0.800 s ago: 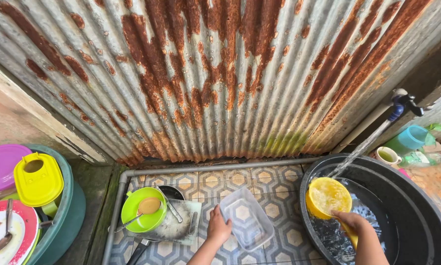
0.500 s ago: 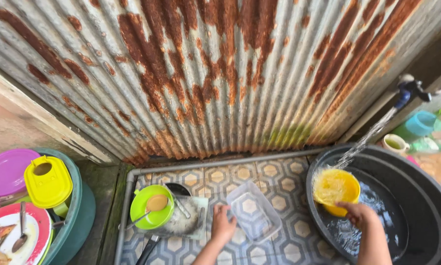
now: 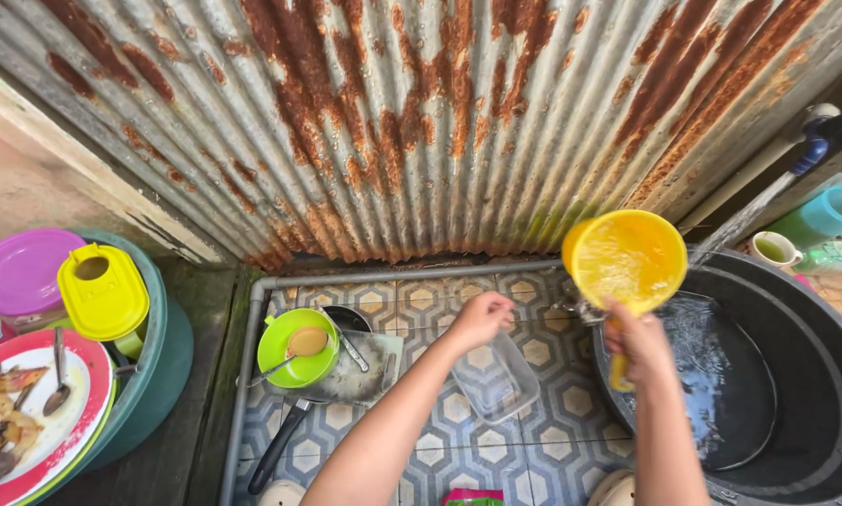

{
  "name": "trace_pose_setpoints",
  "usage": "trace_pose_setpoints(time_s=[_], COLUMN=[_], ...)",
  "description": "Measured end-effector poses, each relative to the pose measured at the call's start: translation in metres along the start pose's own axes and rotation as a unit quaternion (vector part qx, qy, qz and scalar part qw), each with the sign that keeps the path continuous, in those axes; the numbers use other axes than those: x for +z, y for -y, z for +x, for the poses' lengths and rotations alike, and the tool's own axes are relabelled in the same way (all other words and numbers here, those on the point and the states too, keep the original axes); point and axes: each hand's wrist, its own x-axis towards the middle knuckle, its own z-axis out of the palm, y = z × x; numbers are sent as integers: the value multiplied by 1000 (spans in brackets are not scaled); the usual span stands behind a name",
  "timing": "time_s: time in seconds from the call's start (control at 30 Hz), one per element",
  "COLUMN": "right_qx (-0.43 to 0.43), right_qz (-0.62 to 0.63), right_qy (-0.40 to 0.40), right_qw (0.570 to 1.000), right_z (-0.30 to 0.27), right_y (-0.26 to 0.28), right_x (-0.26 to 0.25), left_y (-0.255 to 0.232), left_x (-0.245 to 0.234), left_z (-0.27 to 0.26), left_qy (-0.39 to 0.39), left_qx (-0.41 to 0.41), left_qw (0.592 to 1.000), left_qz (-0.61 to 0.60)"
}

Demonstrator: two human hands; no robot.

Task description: Washing and rinsing various dishes, plates, and utensils in basins at floor level.

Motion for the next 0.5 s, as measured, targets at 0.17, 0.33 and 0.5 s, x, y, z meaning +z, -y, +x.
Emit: trace_pose_setpoints(time_s=[0.17,0.33,0.5], right_qx=[-86,-85,-1], right_qz=[31,-12,6], right_qy=[6,41,132], right_qw=[996,995,991], right_z=[2,-34,-19], right_y=[-53,-33,-45], right_x=[76,120,121], left_y=[52,68,163], left_x=[28,28,50], left_z=[44,45,76], left_qy=[144,90,164], left_qx=[-54,-88,83], left_qw=[985,991,906], left_qz=[-73,-40,381])
